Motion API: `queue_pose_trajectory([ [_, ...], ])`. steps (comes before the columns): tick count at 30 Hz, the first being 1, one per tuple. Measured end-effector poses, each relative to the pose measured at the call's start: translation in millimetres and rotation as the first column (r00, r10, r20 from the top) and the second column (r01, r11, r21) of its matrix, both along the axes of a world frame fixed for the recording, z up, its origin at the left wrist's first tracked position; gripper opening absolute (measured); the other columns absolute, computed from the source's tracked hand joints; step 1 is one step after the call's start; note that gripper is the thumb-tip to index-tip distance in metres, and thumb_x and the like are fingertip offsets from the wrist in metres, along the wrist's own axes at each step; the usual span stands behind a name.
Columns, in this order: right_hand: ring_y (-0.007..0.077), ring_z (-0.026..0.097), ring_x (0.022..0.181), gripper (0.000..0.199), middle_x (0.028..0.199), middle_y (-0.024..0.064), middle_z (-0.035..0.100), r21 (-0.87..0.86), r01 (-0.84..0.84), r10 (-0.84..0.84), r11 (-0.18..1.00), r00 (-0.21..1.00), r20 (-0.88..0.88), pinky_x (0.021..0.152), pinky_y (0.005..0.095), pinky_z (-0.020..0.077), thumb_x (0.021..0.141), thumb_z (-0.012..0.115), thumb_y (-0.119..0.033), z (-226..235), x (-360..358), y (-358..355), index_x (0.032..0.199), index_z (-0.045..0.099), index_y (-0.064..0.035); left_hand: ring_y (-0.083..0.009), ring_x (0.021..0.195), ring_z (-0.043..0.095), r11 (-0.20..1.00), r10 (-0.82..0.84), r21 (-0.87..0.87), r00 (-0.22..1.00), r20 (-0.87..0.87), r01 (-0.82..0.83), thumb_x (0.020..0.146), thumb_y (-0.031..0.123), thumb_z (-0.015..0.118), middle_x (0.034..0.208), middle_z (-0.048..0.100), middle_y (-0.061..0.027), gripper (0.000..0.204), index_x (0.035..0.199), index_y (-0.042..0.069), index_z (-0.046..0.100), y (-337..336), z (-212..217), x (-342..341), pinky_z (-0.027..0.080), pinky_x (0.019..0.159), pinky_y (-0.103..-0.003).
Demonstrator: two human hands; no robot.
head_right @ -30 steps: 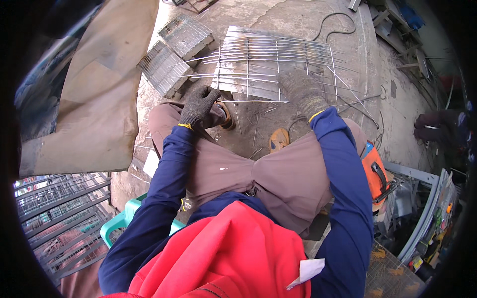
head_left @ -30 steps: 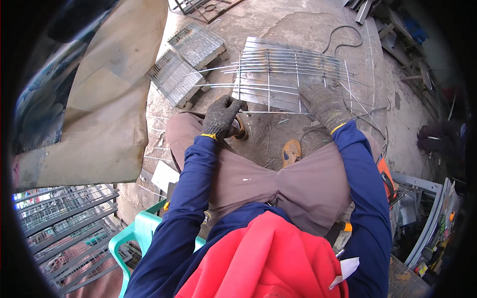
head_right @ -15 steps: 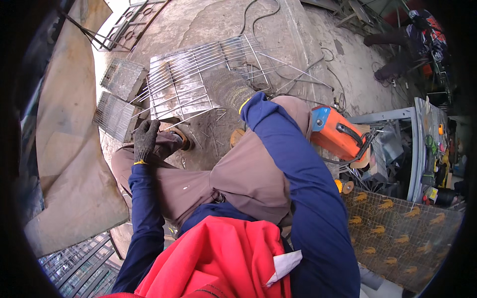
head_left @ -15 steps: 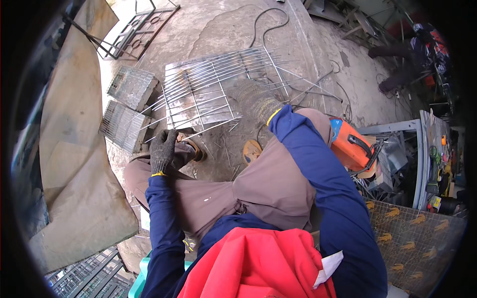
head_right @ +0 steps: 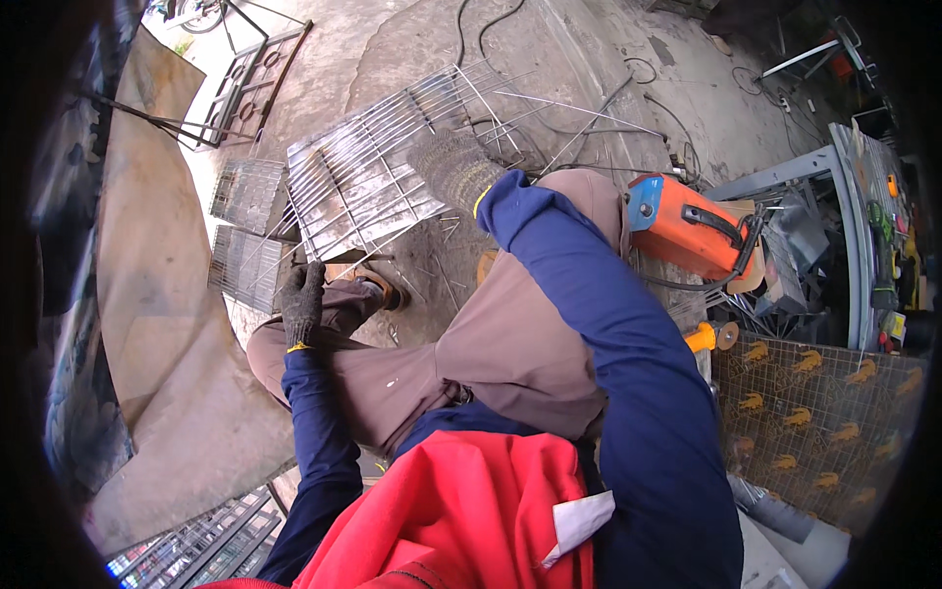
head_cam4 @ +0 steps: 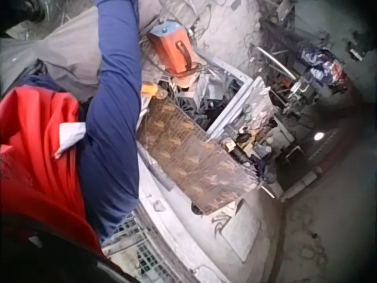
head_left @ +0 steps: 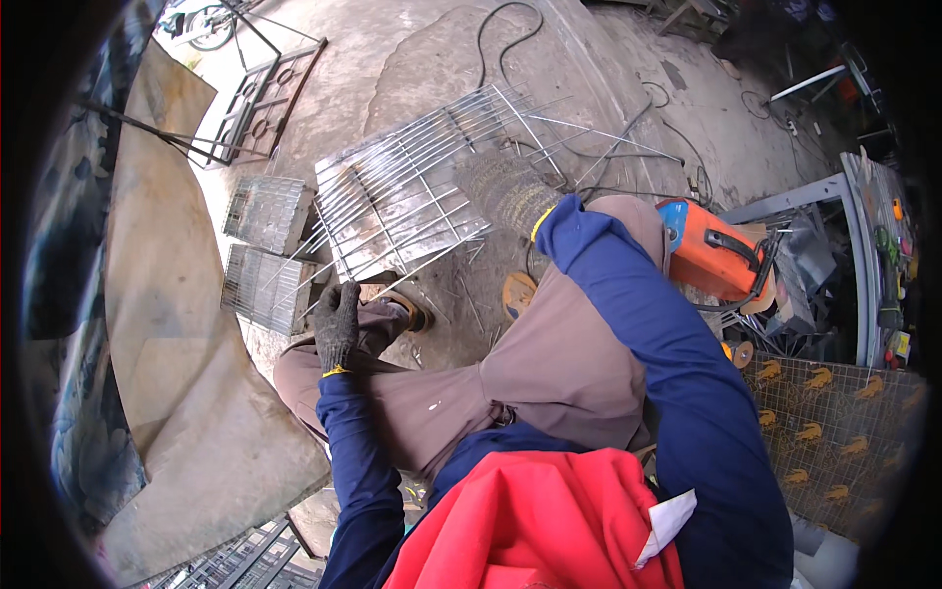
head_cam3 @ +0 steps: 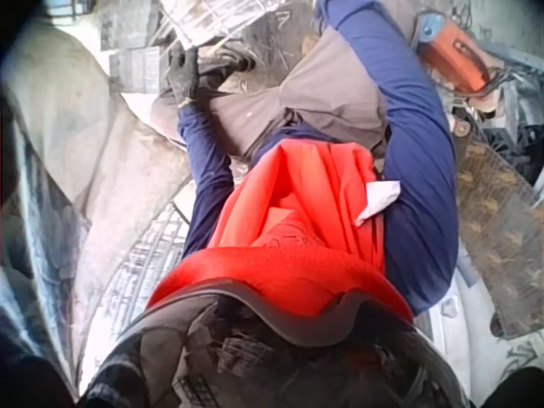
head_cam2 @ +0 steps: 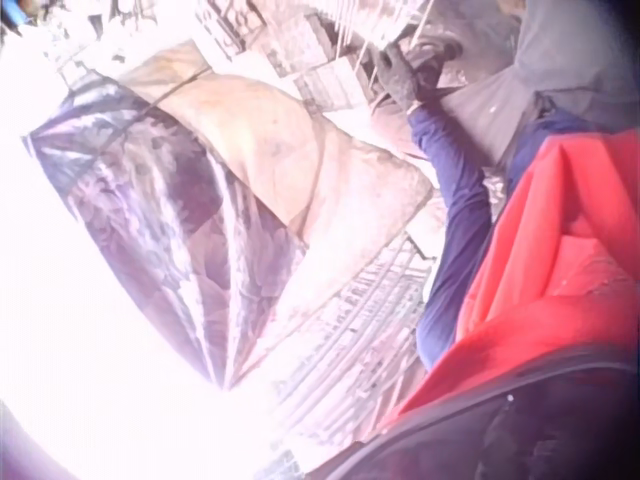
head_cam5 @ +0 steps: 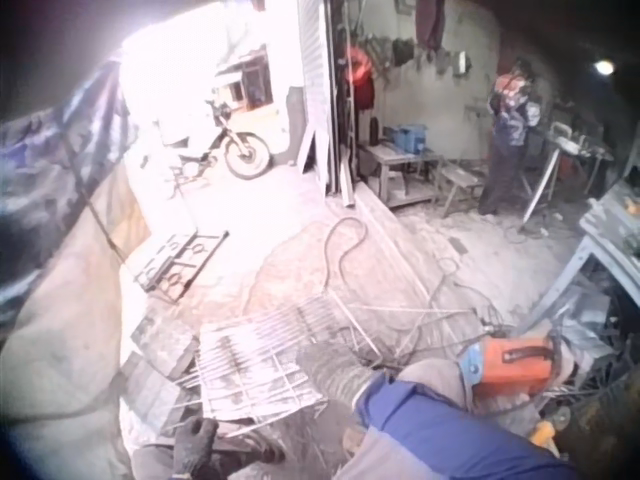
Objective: Grinding and welding a metal wire rack to assemble its components.
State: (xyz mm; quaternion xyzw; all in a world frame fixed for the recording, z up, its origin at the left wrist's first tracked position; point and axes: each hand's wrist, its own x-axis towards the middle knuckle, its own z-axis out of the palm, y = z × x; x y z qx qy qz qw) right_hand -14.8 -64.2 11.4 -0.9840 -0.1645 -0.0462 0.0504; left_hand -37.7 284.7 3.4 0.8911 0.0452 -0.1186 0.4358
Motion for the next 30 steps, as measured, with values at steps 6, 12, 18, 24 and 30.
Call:
queue_pose_trajectory([
  [6, 0.0304, 0.065, 0.103, 0.024, 0.112, 0.0125, 0.065, -0.192, 0.258, -0.292, 0.947, 0.940, -0.174, 0.086, 0.0436, 0.0522, 0.086, 0.060, -0.012, 29.2, -7.9, 3.2, 0.108, 0.069, -0.0111, -0.0129, 0.073, 0.055, 1.000, -0.024, 0.018, 1.000, 0.016, 0.024, 0.093, 0.030, 0.064, 0.079, 0.065, -0.0073, 0.035, 0.093, -0.004, 0.065, 8.4, -7.7, 4.5, 0.045, 0.068, -0.030],
  [12, 0.0300, 0.060, 0.108, 0.030, 0.114, 0.0103, 0.062, -0.158, 0.050, -0.072, 0.986, 0.987, -0.142, 0.090, 0.0449, 0.0488, 0.084, 0.059, -0.014, 16.4, -11.5, 4.2, 0.113, 0.064, -0.0130, -0.0131, 0.072, 0.055, 0.996, -0.057, 0.078, 0.994, 0.096, 0.049, 0.092, 0.030, 0.065, 0.077, 0.065, -0.0076, 0.035, 0.093, -0.005, 0.065, 5.8, -7.6, 3.0, 0.045, 0.067, -0.031],
  [18, 0.0309, 0.063, 0.101, 0.021, 0.108, 0.0110, 0.066, -0.136, 0.035, -0.035, 0.990, 0.999, 0.008, 0.087, 0.0456, 0.0489, 0.085, 0.060, -0.017, 8.2, -14.2, 1.3, 0.105, 0.068, -0.0135, -0.0140, 0.071, 0.054, 0.998, -0.017, 0.060, 0.995, 0.101, 0.011, 0.093, 0.031, 0.064, 0.075, 0.064, -0.0085, 0.034, 0.089, -0.003, 0.067, 1.6, -2.0, 1.4, 0.045, 0.067, -0.032],
  [24, 0.0301, 0.063, 0.102, 0.021, 0.110, 0.0114, 0.065, -0.153, 0.013, -0.017, 0.988, 1.000, -0.024, 0.088, 0.0451, 0.0482, 0.085, 0.060, -0.016, 20.4, -18.8, 4.4, 0.105, 0.068, -0.0135, -0.0163, 0.069, 0.053, 0.993, -0.006, 0.121, 0.995, 0.100, -0.006, 0.093, 0.032, 0.062, 0.072, 0.061, -0.0095, 0.034, 0.086, -0.001, 0.066, 1.8, -2.2, 3.7, 0.044, 0.067, -0.033],
  [30, 0.0295, 0.065, 0.103, 0.019, 0.112, 0.0114, 0.066, -0.109, 0.047, -0.068, 0.993, 0.979, -0.194, 0.088, 0.0432, 0.0503, 0.085, 0.061, -0.014, 25.2, -11.4, 5.1, 0.102, 0.069, -0.0128, -0.0150, 0.071, 0.053, 0.993, 0.008, 0.117, 0.998, 0.070, -0.016, 0.093, 0.030, 0.063, 0.074, 0.062, -0.0086, 0.033, 0.087, -0.002, 0.066, 5.6, -6.2, 1.0, 0.044, 0.067, -0.032],
])
